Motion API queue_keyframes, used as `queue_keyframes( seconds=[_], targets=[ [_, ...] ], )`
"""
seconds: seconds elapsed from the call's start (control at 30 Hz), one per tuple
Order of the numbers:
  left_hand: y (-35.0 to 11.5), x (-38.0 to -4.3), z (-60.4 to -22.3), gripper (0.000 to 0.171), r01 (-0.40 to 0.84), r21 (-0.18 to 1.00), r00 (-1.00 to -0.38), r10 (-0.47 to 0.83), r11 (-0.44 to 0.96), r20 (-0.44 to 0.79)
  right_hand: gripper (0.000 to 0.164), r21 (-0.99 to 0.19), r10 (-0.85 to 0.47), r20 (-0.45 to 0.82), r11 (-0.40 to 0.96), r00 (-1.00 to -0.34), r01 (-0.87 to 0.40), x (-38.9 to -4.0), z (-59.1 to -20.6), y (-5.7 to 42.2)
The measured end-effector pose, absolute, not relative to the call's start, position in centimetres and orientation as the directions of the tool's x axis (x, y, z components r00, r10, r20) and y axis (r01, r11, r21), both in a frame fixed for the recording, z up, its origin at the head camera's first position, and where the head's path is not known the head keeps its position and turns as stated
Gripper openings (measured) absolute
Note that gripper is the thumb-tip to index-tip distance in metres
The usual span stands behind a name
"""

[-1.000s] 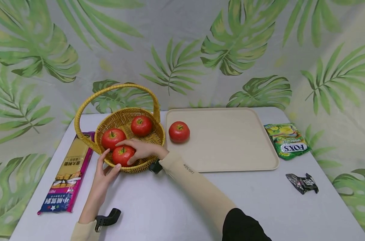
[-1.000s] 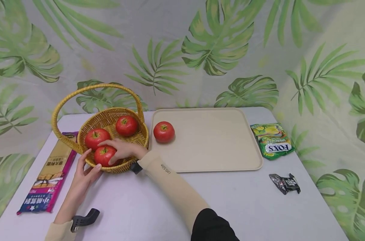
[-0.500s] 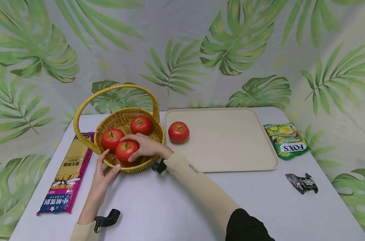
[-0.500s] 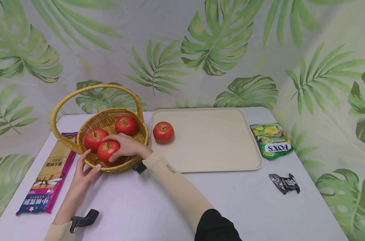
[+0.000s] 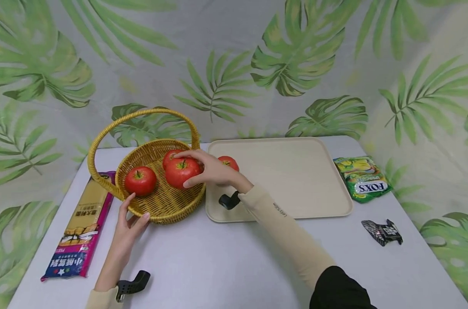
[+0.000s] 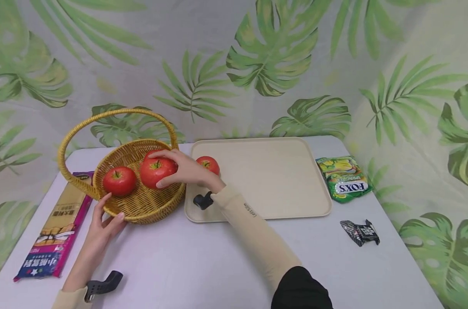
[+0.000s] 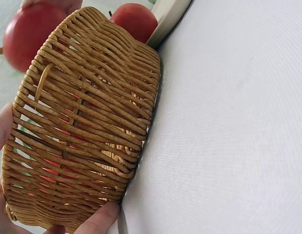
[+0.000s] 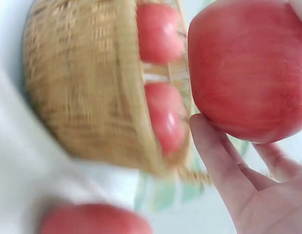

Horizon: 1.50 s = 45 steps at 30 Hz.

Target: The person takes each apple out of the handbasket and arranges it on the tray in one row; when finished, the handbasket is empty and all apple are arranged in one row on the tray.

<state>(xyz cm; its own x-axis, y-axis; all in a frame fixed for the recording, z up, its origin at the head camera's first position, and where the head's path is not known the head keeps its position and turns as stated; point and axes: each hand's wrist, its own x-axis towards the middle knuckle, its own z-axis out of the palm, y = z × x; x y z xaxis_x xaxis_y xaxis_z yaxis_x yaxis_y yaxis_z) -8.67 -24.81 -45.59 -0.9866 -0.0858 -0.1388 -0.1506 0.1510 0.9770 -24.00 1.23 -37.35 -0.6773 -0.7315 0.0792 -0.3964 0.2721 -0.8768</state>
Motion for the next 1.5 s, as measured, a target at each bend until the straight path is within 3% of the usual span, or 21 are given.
queue_keyframes(
  seconds=[0.33,0.67,1.13,1.5],
  targets=[
    [-25.0,-8.3,-45.6,0.07,-0.122,0.985,-0.99,-0.083,0.122,-0.113,0.067,-0.894,-0.594,0.099,0.299,-0.798,-0.334,-25.2,-36.6,10.0],
    [-24.9,-8.2,-45.6,0.07,-0.123,0.984,-0.99,-0.08,0.126,-0.114,0.071,-0.922,-0.417,0.033,0.339,-0.908,-0.189,-25.8,-39.0,15.7],
    [-24.7,-8.3,-45.5,0.071,-0.135,0.984,-0.988,-0.085,0.117,-0.126,0.069,-0.883,-0.299,0.024,0.442,-0.954,-0.161,-26.0,-44.0,17.6],
    [-24.7,-8.4,-45.5,0.07,-0.134,0.983,-0.989,-0.084,0.129,-0.123,0.07,-0.878,-0.293,0.005,0.456,-0.956,-0.144,-26.3,-44.6,17.2]
  ],
)
